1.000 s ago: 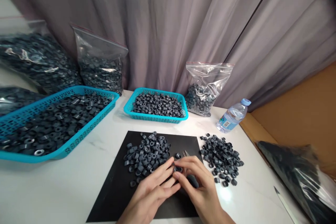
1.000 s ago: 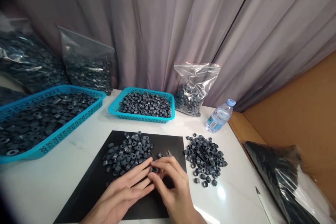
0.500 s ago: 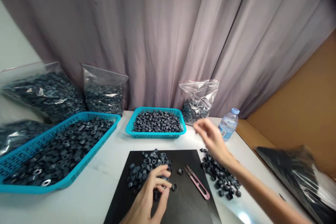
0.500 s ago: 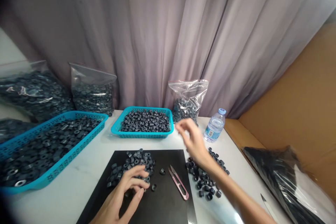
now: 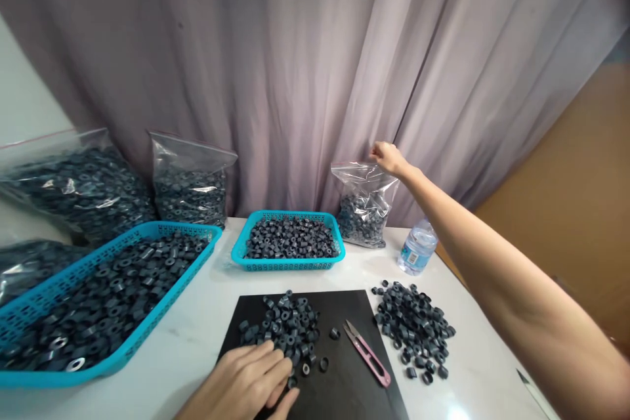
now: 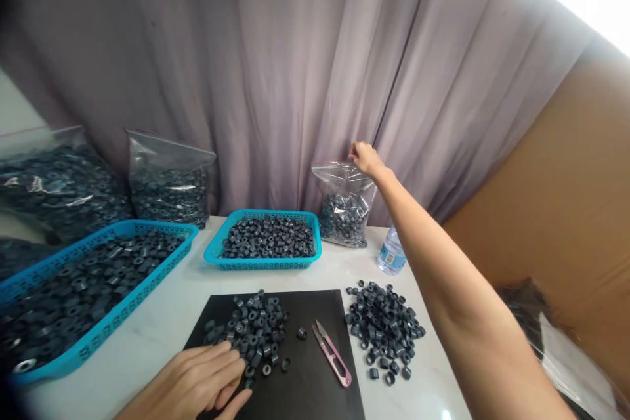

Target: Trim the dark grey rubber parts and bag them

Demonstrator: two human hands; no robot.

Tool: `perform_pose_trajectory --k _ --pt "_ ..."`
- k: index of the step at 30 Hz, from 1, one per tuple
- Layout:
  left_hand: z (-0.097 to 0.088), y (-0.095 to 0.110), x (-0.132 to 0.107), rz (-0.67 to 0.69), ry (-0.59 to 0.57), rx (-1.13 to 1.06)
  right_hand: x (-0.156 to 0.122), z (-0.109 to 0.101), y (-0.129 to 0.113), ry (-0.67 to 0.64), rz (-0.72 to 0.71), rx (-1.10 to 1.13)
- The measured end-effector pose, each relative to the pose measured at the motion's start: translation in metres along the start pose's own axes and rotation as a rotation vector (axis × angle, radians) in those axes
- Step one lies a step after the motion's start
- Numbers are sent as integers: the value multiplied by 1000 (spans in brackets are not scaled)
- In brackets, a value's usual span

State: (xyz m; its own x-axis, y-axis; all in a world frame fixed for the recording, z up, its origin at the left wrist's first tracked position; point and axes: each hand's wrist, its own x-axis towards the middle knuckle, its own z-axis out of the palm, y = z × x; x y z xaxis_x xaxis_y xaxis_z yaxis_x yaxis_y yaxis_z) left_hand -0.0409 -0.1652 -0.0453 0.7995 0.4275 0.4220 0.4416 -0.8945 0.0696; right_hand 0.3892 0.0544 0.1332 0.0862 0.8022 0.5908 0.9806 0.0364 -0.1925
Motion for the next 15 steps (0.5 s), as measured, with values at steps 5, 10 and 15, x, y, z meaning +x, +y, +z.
perform_pose_trajectory --k 5,10,15 --pt "7 -8 -2 -15 49 23 -4 6 11 -178 0 -96" --pt "0 -18 -2 -131 -110 -35 -2 3 14 -316 1 -180" --pt "-13 -25 -9 -360 -365 -164 -5 3 4 -366 32 -256"
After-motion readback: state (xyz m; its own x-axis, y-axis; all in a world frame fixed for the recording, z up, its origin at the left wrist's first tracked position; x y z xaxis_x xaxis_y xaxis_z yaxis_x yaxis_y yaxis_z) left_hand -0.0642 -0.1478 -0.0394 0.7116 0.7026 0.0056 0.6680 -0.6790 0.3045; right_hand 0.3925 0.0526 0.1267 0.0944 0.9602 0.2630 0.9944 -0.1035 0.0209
